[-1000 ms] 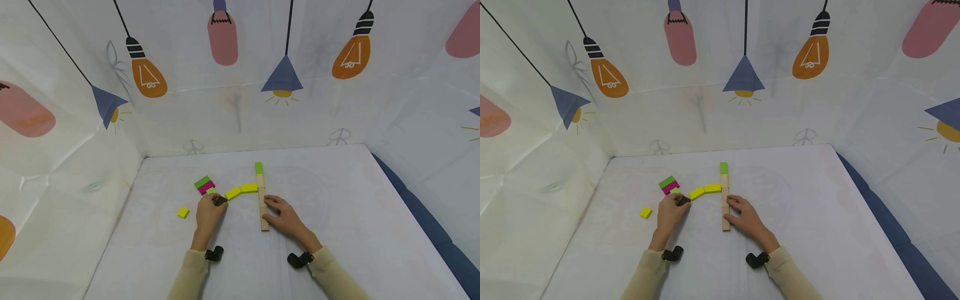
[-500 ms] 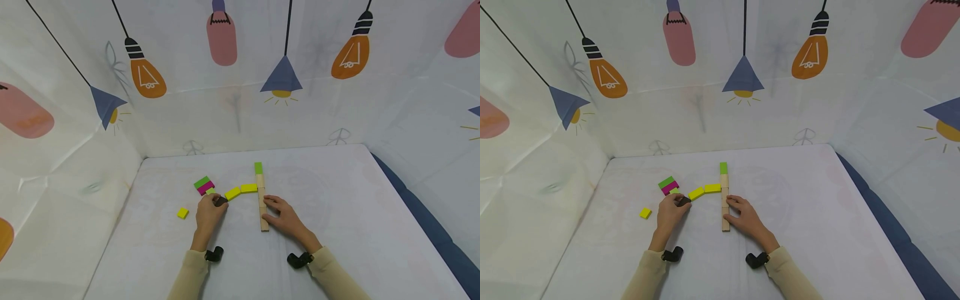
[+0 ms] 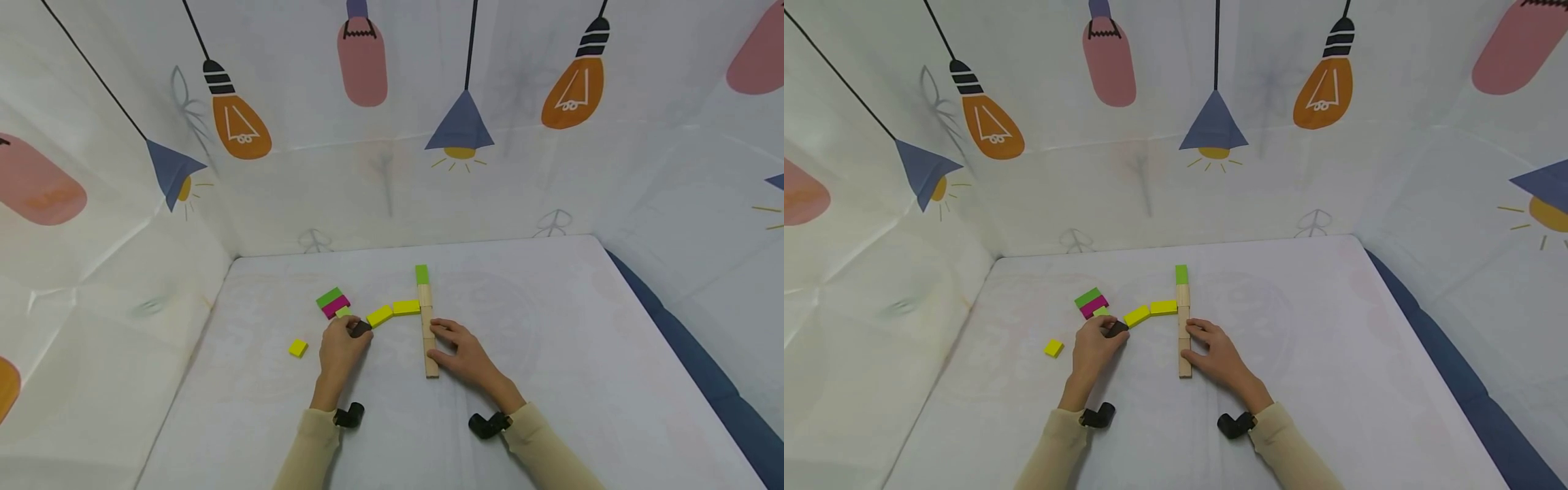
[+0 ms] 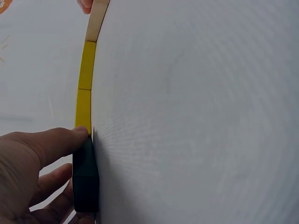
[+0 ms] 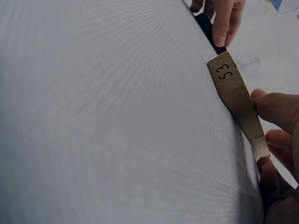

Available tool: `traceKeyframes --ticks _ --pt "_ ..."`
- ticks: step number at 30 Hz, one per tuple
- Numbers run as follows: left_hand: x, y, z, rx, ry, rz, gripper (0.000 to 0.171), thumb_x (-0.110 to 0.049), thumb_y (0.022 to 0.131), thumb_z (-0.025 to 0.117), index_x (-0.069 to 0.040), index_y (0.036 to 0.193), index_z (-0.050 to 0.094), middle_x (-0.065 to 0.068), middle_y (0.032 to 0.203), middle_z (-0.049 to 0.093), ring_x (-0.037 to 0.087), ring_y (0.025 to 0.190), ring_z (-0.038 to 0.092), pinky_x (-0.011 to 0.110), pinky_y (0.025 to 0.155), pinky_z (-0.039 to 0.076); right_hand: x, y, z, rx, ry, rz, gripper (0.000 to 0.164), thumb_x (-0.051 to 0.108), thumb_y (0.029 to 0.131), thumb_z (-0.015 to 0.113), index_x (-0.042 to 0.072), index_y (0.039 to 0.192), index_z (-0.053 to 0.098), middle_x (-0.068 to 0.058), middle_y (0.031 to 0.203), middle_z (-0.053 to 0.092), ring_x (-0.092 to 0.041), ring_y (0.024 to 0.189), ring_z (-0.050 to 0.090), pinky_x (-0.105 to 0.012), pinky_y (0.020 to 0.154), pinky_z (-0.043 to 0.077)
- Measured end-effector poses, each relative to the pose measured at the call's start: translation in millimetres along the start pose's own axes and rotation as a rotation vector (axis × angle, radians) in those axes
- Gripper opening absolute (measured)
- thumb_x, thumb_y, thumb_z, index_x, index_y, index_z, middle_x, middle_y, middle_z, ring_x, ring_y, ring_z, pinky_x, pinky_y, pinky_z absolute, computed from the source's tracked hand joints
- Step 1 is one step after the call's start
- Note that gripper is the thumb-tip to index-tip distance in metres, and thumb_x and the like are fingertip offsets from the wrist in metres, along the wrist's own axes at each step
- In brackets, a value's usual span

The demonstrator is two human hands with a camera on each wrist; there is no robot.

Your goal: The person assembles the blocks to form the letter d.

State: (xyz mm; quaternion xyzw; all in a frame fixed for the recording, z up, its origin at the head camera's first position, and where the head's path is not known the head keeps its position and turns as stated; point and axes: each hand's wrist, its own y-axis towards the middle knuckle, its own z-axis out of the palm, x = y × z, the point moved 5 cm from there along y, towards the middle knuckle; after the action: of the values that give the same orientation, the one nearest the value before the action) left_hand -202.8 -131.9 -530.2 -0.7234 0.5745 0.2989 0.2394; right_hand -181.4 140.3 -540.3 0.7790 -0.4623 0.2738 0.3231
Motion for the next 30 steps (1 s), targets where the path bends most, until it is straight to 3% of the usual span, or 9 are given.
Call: traceKeyframes --ticks 19,30 --pt "0.3 -1.9 -5.4 -0.001 -0.034 0.011 0.041 -0.032 0.083 0.083 -0.011 0.117 0.074 0.01 0.111 0.072 0.028 0.103 0.065 0.05 0.091 0.055 -0.7 0.5 -0.5 0.017 0.003 0.01 0.058 0.023 0.091 0.079 -0.001 0.14 0.061 -0.012 0.148 0.058 -0.036 0.14 0.051 -0.054 0.109 0.047" --pt "1.5 4.2 -29.6 -0.02 -0.047 0.14 0.039 -0.03 0.087 0.082 -0.007 0.118 0.074 0.01 0.112 0.071 0.028 0.098 0.064 0.042 0.083 0.057 -0.9 0.0 -0.3 0.011 0.003 0.002 0.058 0.024 0.091 0.08 -0.001 0.14 0.061 -0.012 0.147 0.058 -0.036 0.139 0.052 -0.054 0.108 0.048"
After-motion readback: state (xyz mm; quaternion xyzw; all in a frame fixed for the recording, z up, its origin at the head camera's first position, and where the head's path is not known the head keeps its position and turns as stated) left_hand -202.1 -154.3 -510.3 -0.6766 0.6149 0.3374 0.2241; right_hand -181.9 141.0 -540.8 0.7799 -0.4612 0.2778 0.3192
